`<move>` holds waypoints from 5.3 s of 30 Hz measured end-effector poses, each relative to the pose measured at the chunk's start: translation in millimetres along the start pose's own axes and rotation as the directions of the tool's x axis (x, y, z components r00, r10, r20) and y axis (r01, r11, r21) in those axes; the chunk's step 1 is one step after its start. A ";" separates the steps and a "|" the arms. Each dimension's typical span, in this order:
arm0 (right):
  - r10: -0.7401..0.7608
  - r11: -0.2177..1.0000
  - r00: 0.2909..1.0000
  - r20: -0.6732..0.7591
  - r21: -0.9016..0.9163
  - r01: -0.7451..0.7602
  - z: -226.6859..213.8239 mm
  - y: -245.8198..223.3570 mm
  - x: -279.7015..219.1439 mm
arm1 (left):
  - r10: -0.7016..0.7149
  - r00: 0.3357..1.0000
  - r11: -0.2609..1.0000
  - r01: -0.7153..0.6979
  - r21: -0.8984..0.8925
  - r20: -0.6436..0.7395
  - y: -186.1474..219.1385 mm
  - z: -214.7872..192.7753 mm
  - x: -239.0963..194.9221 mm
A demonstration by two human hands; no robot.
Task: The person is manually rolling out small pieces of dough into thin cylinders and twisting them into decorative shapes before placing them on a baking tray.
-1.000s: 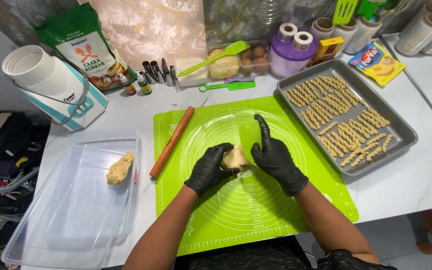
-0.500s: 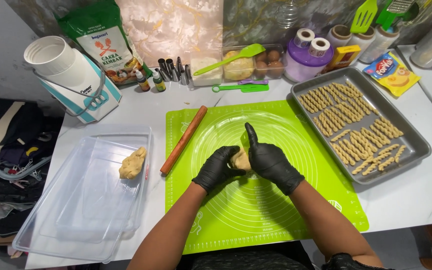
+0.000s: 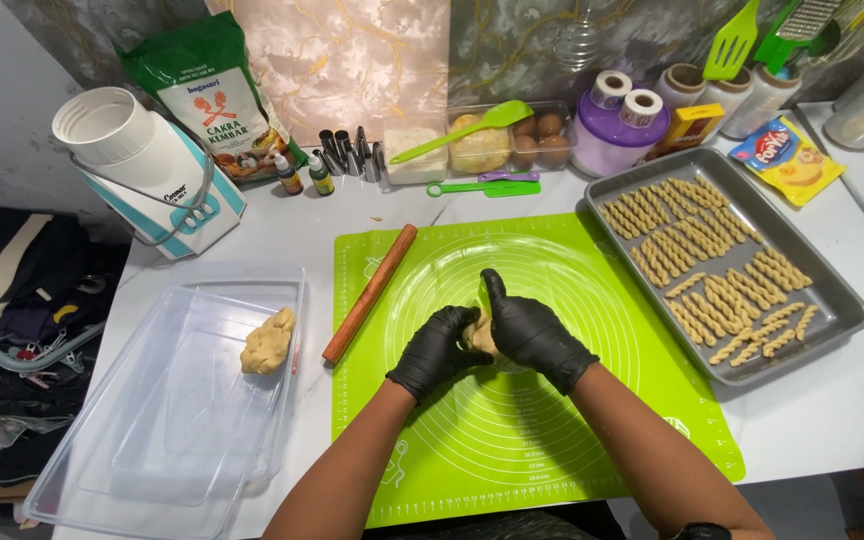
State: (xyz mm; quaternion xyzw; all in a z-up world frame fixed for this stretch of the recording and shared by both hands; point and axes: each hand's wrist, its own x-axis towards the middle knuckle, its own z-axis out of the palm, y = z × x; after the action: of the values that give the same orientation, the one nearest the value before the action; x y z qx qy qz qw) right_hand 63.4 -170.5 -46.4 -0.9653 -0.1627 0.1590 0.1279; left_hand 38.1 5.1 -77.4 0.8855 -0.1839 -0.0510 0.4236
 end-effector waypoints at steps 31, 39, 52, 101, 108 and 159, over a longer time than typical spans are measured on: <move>0.076 0.997 0.991 -0.108 -0.001 -0.077 -62.5 -16.6 -57.9 | -0.059 0.998 0.988 0.058 -0.141 -0.004 -18.3 -2.3 -1.2; 0.054 0.987 0.998 0.032 -0.155 -0.049 -35.6 -20.9 -62.4 | -0.081 0.996 0.994 0.083 -0.073 0.031 2.3 -11.3 -6.8; 0.033 0.997 0.989 0.144 -0.073 -0.023 -39.5 -26.2 -22.0 | -0.079 0.997 0.996 0.080 -0.043 0.023 -17.8 0.8 -1.1; -0.204 0.183 0.954 -0.218 0.949 0.256 -10.7 -137.8 3.3 | -0.049 0.710 0.380 0.663 0.645 -0.702 -29.8 -159.3 -202.9; -0.354 -0.167 0.935 0.014 0.983 -0.078 19.8 -233.1 64.1 | 0.127 0.524 0.712 0.544 0.445 -0.843 31.5 -181.6 -212.8; 0.270 0.731 0.659 -0.702 0.595 0.334 48.0 -12.2 21.0 | -0.347 0.780 0.912 0.152 -0.380 -0.521 6.8 50.0 31.3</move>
State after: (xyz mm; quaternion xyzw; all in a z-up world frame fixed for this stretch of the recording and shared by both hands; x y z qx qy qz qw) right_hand 62.2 -142.6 -92.3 -0.8205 -0.0432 -0.2084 0.5305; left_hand 52.9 -46.9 -101.9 0.7952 0.0847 0.1351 0.5851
